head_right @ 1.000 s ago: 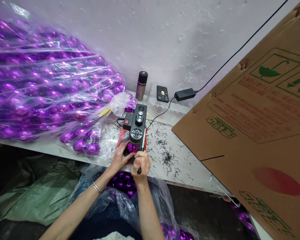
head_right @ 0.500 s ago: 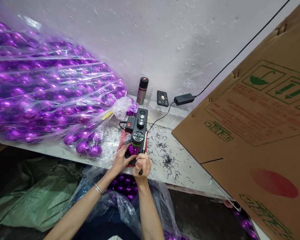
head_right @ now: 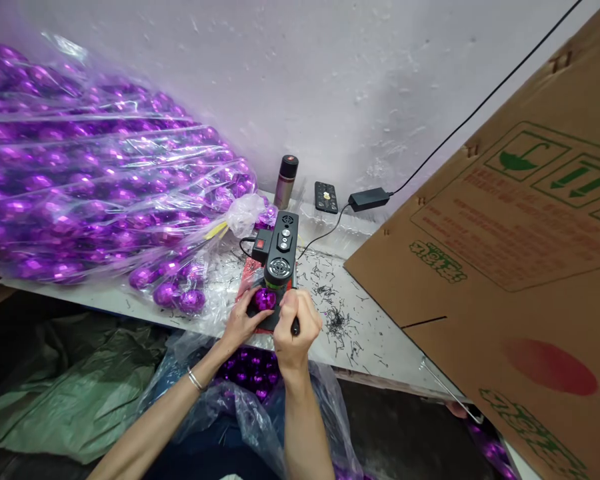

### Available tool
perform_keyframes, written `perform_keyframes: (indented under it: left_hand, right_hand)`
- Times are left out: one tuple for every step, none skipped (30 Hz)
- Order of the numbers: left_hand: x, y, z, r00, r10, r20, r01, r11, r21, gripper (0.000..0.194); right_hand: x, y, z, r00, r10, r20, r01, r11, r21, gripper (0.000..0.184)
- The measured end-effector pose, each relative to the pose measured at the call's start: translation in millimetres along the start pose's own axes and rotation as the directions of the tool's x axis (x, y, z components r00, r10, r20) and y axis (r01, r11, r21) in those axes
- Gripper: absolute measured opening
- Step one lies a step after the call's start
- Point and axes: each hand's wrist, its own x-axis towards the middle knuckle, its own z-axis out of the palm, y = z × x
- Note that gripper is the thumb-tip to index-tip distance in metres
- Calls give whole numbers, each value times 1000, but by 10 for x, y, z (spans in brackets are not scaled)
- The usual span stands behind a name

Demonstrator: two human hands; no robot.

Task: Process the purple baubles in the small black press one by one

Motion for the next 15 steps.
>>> perform_keyframes:
  left_hand:
    - [-74, 19, -49, 1000, -3, 1, 3, 1000, -1, 61]
    - [-171, 37, -103, 1000, 12, 24, -12, 1000, -5, 64]
    - [-290, 54, -157, 996, 45, 76, -44, 999, -17, 67]
    - [-425, 67, -205, 984, 87, 157, -82, 996, -38, 71]
    - [-569, 77, -242, 958, 125, 259, -113, 992, -64, 75]
    - [-712, 84, -266, 918, 143, 371, -121, 989, -83, 79]
    - [-845, 88, -277, 867, 125, 482, -100, 992, -77, 84]
    - [-960, 90, -280, 811, 60, 582, -54, 998, -28, 89]
    - [-1051, 92, -280, 750, -51, 659, 7, 998, 69, 94]
    - [-1114, 94, -284, 680, -189, 709, 67, 978, 197, 94]
    - [-1147, 100, -299, 594, -321, 738, 109, 941, 321, 89]
    - [-1151, 112, -327, 494, -416, 763, 126, 903, 411, 80]
    - [-1126, 130, -370, 391, -459, 798, 121, 885, 450, 71]
    - [-1075, 154, -423, 308, -446, 840, 107, 894, 435, 63]
    - [-1000, 182, -484, 271, -390, 880, 97, 921, 378, 57]
  right_hand:
    - [8, -10, -1, 1000, -8, -1, 8, 1000, -3, 36]
    - [-3, -6, 3, 1000, -17, -5, 17, 1000, -5, 35]
    - [-26, 9, 8, 1000, -26, -7, 26, 1000, -7, 34]
    - [-58, 29, 15, 999, -36, -8, 36, 999, -8, 33]
    - [-90, 50, 22, 999, -46, -11, 46, 999, -10, 33]
    - [-119, 69, 28, 998, -56, -15, 56, 998, -10, 33]
    - [-142, 86, 33, 998, -67, -21, 66, 998, -9, 33]
    - [-157, 98, 35, 997, -75, -26, 75, 997, -4, 33]
    - [-164, 106, 36, 996, -83, -29, 83, 997, 1, 33]
    - [-166, 111, 35, 995, -90, -29, 90, 996, 4, 34]
    - [-164, 113, 33, 995, -97, -27, 97, 995, 6, 34]
    - [-160, 114, 31, 994, -103, -22, 103, 995, 4, 34]
    - [-158, 115, 29, 994, -107, -18, 107, 994, -1, 34]
    - [-157, 117, 29, 994, -109, -16, 109, 994, -8, 34]
    - [-160, 121, 30, 994, -111, -16, 111, 994, -16, 34]
